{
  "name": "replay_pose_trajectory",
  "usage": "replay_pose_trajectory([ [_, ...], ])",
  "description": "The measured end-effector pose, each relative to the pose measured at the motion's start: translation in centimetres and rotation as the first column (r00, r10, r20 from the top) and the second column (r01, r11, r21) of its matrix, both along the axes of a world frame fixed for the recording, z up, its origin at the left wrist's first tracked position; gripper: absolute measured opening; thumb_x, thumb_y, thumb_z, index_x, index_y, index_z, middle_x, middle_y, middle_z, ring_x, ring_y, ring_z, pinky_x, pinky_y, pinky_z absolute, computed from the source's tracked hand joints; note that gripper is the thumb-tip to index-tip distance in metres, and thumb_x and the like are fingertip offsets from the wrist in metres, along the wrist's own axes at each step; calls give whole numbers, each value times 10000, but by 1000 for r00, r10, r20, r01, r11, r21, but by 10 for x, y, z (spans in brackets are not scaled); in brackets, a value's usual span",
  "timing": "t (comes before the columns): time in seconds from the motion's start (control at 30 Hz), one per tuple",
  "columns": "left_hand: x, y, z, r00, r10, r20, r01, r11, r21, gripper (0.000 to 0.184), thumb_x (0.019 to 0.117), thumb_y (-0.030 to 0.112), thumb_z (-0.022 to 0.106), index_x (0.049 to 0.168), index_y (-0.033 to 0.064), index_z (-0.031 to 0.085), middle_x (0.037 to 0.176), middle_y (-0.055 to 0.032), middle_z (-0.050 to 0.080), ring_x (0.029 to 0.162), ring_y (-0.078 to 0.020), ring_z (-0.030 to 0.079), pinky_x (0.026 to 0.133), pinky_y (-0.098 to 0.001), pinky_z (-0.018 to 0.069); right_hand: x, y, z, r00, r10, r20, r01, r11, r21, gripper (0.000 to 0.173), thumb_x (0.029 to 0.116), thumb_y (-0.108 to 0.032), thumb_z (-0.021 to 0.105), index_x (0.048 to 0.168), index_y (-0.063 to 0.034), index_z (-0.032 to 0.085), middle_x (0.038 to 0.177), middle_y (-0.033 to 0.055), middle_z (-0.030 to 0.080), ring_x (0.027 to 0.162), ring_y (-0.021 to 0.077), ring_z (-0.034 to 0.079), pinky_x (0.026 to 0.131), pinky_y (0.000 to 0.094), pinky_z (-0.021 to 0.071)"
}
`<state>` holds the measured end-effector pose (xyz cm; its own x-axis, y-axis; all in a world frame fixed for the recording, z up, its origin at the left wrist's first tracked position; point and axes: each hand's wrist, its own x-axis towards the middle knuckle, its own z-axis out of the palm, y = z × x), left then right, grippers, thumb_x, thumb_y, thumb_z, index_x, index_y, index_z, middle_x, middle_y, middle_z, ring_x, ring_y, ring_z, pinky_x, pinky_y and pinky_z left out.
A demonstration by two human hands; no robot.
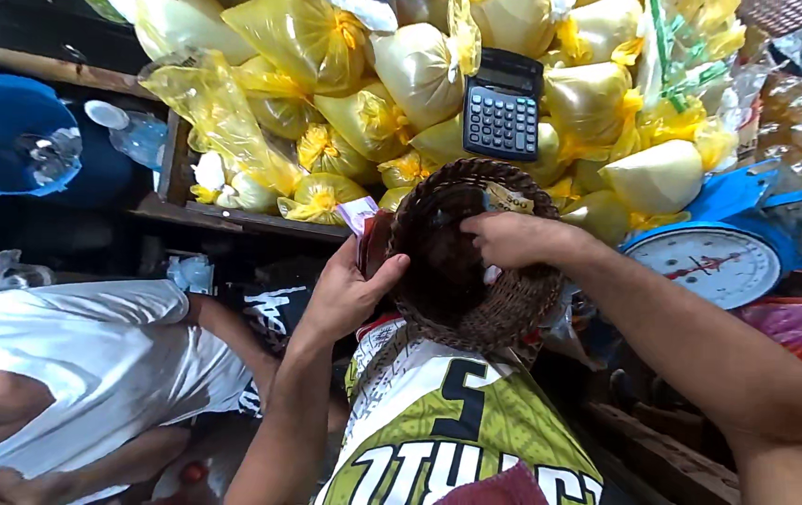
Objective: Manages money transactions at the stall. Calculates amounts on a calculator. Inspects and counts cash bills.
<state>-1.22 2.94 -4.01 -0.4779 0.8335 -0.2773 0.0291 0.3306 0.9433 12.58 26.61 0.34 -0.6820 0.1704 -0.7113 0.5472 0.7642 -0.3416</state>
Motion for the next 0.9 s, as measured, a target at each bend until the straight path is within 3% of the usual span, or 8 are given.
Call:
replay_pose_trajectory([
  [0.07,-2,1,2,1000,-15,4,15,1000,-10,384,967,460,676,1243,199,624,863,-16,702,642,-118,662,519,-311,559,-3,2,2,999,-27,19,27,1000,5,428,1034,-87,524,1460,-58,535,1404,205,585,1248,358,609,1043,578,485],
  [0.17,-3,3,6,1000,-12,22,12,1000,-15,370,978,461,662,1248,211,618,854,-12,703,625,-110,664,499,-287,555,-5,7,0,998,-68,-19,68,997,25,380,1027,-73,499,1398,-55,580,1256,203,650,1029,337,695,874,558,573],
  [0.3,-2,6,9,999,4,44,-2,999,-35,355,981,456,660,1230,205,621,802,-29,684,561,-128,635,447,-280,524,-7,11,0,997,-70,-39,71,997,41,363,1028,-73,500,1375,-49,601,1247,202,663,1142,359,655,967,583,517],
  [0.57,0,7,11,1000,29,8,-28,997,-72,358,973,488,658,1199,214,619,759,-25,658,524,-121,607,416,-279,499,-10,10,-3,997,-63,-36,65,996,63,289,1034,-137,547,1306,-69,619,1171,174,680,1060,332,687,897,567,556],
  [0.73,0,8,13,999,50,7,-50,995,-84,335,979,478,650,1172,206,621,736,-22,639,506,-120,580,411,-282,477,-10,-3,-6,973,34,-227,35,956,292,368,897,-130,712,1245,-77,604,1015,196,692,957,412,696,787,614,561],
  [0.83,0,9,12,999,47,16,-46,997,-60,332,987,447,648,1211,203,618,787,-37,669,548,-138,622,426,-301,511,-15,-14,-11,957,122,-262,-14,925,380,569,871,-168,768,1387,-110,537,1076,236,661,911,447,686,744,610,567],
  [0.9,0,11,14,999,47,2,-47,997,-59,344,987,449,643,1231,208,620,813,-34,679,590,-136,638,464,-316,526,-19,-20,-14,962,182,-203,-91,916,390,556,863,-162,776,1375,-103,566,1168,281,623,911,478,673,725,625,561],
])
